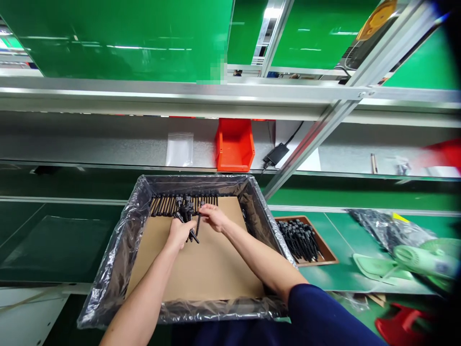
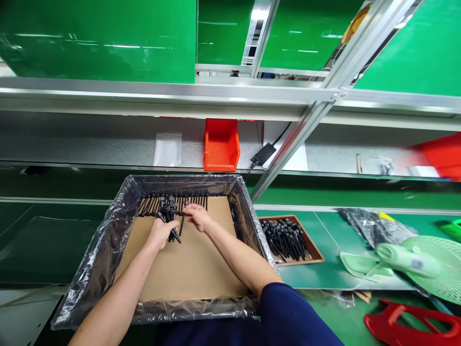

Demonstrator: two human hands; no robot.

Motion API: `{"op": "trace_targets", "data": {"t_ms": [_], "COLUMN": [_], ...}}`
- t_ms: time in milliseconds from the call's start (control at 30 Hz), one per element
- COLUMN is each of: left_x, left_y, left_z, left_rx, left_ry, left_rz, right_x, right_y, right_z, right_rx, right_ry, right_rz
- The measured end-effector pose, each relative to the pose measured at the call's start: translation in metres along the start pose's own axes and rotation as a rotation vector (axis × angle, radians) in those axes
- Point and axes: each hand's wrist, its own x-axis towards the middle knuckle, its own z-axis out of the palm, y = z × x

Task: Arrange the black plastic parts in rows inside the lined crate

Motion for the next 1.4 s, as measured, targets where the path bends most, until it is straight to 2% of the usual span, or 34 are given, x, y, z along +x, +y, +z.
{"op": "trace_targets", "data": {"t_ms": [67,133,200,267,367,433,500,600,767,900,1100,1400], "left_x": [0.001,0.002,0.002,0.002,0.003,0.004,0.006,0.007,0.006,0.007,0.006,0.006], "left_y": [0.001,0.003,0.004,0.004,0.003,0.003,0.002,0.002,0.001,0.001,0.001,0.001], "left_z": [-0.001,-0.002,-0.003,-0.003,-0.003,-0.004,-0.005,-0.006,-0.006,-0.007,-0.007,-0.004], "left_rx": [-0.004,-0.038,-0.076,-0.096,-0.105,-0.093,-0.073,-0.057,-0.018,-0.017,-0.002,-0.083], "left_ry": [0.022,0.018,0.014,0.019,0.019,0.023,0.036,0.046,0.067,0.065,0.06,0.046], "left_rz": [-0.029,-0.032,-0.013,0.003,0.007,-0.002,-0.006,0.006,0.012,0.031,0.025,-0.002], "right_x": [0.014,0.027,0.036,0.04,0.041,0.043,0.046,0.052,0.059,0.057,0.059,0.069], "right_y": [-0.011,-0.02,-0.024,-0.02,-0.005,0.006,0.012,0.012,0.007,0.013,0.021,0.021], "right_z": [-0.024,-0.052,-0.079,-0.102,-0.124,-0.133,-0.139,-0.142,-0.137,-0.135,-0.143,-0.134], "right_rx": [-0.07,-0.244,-0.543,-0.914,-1.396,-1.592,-1.697,-1.736,-1.726,-1.717,-1.597,-1.541], "right_ry": [0.123,0.292,0.442,0.505,0.412,0.284,0.175,0.112,0.132,0.186,0.434,0.472], "right_rz": [-0.166,-0.341,-0.461,-0.466,-0.349,-0.287,-0.261,-0.227,-0.175,-0.19,-0.152,-0.105]}}
